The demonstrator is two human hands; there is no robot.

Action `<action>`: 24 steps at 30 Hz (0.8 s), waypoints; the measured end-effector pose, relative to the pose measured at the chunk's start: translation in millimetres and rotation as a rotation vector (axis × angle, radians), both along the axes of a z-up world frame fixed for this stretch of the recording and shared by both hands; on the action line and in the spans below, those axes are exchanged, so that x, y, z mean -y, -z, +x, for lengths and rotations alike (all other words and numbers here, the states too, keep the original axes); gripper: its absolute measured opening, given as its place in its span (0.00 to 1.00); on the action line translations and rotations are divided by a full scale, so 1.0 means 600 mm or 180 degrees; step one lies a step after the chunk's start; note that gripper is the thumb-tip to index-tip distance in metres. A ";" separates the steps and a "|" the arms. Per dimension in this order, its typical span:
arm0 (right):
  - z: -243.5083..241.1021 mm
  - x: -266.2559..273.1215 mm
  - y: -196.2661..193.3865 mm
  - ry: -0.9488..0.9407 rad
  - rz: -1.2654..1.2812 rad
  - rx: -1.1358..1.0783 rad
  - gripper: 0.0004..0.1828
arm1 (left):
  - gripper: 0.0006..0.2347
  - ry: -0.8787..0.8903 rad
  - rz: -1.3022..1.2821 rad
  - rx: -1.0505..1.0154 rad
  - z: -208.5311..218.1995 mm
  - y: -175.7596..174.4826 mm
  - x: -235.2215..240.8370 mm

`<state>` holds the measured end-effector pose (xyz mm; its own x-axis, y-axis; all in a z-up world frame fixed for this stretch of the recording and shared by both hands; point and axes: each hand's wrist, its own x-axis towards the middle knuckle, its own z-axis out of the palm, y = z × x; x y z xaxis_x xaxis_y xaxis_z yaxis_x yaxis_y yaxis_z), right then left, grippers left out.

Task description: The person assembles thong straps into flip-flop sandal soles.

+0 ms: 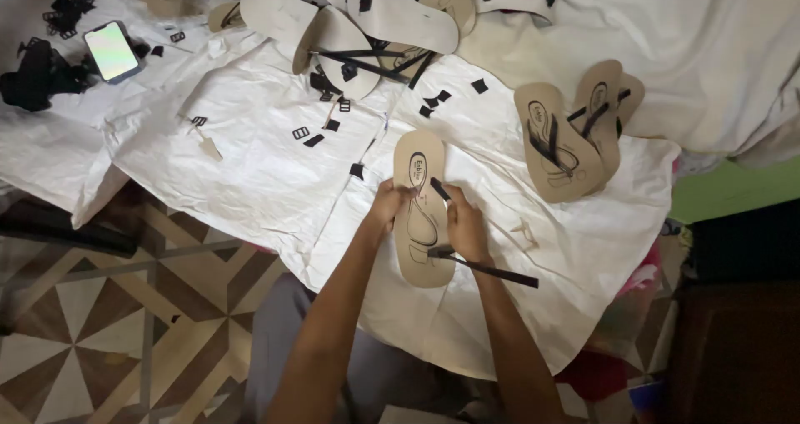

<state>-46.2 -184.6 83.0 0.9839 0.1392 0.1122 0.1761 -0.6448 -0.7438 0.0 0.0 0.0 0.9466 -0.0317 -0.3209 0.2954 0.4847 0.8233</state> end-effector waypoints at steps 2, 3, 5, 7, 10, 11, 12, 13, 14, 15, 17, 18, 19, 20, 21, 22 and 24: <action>0.006 0.002 0.014 -0.0178 0.0180 0.0292 0.21 | 0.09 -0.0014 0.0020 -0.0105 -0.010 -0.022 0.002; 0.011 0.001 0.020 -0.0352 0.0365 0.0597 0.21 | 0.09 -0.0023 0.0044 -0.0197 -0.013 -0.035 0.001; 0.028 -0.004 0.045 -0.0226 0.0201 0.0430 0.19 | 0.09 -0.0028 -0.0036 -0.0082 0.002 0.006 0.001; 0.052 -0.009 0.081 -0.0100 0.0028 0.0259 0.17 | 0.09 -0.0033 -0.0122 0.0029 0.000 0.011 0.000; 0.085 -0.024 0.111 -0.0104 0.0103 0.0582 0.08 | 0.09 0.0008 -0.0258 0.0037 -0.004 0.003 0.002; 0.081 -0.032 0.093 -0.0051 0.0142 0.0550 0.10 | 0.08 -0.0098 -0.0177 0.0093 0.005 0.028 0.005; 0.077 -0.039 0.075 0.0001 0.0180 0.0518 0.12 | 0.08 -0.0204 -0.0095 0.0150 0.014 0.053 0.007; 0.068 -0.043 0.057 -0.0014 0.0183 0.0520 0.12 | 0.08 -0.0219 -0.0093 0.0152 0.008 0.037 0.010; 0.059 -0.047 0.038 0.0169 -0.0062 0.0735 0.11 | 0.08 -0.0300 -0.0100 0.0085 0.002 0.021 0.014; 0.053 -0.050 0.019 0.0350 -0.0307 0.0956 0.11 | 0.09 -0.0382 -0.0108 0.0025 -0.001 0.004 0.018; 0.039 -0.041 0.021 0.0377 0.0485 0.1017 0.11 | 0.09 -0.0481 -0.0144 -0.0004 0.007 0.015 0.024; 0.030 -0.037 0.023 0.0417 0.1273 0.1055 0.13 | 0.09 -0.0563 -0.0181 -0.0041 0.009 0.021 0.027; 0.014 -0.044 -0.001 0.0391 0.1288 0.1052 0.13 | 0.09 -0.0590 -0.0171 -0.0036 0.013 0.028 0.030; -0.003 -0.050 -0.025 -0.0086 0.1943 0.0925 0.17 | 0.09 -0.0704 -0.0199 0.0075 0.017 0.036 0.034; -0.023 -0.054 -0.048 -0.0573 0.2579 0.0765 0.22 | 0.08 -0.0823 -0.0238 0.0176 0.017 0.045 0.040; -0.024 -0.055 -0.030 -0.0601 0.2581 0.0746 0.22 | 0.08 -0.0856 -0.0239 0.0171 0.013 0.036 0.040; -0.027 -0.054 0.005 -0.0582 0.2819 -0.0067 0.18 | 0.08 -0.0975 -0.0118 0.0364 0.005 0.020 0.042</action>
<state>-62.4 -151.9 79.8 0.9580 0.1649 0.2348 0.2002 0.2019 -0.9587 2.9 -25.1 -11.9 0.9438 0.2504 -0.2160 0.0379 0.5671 0.8228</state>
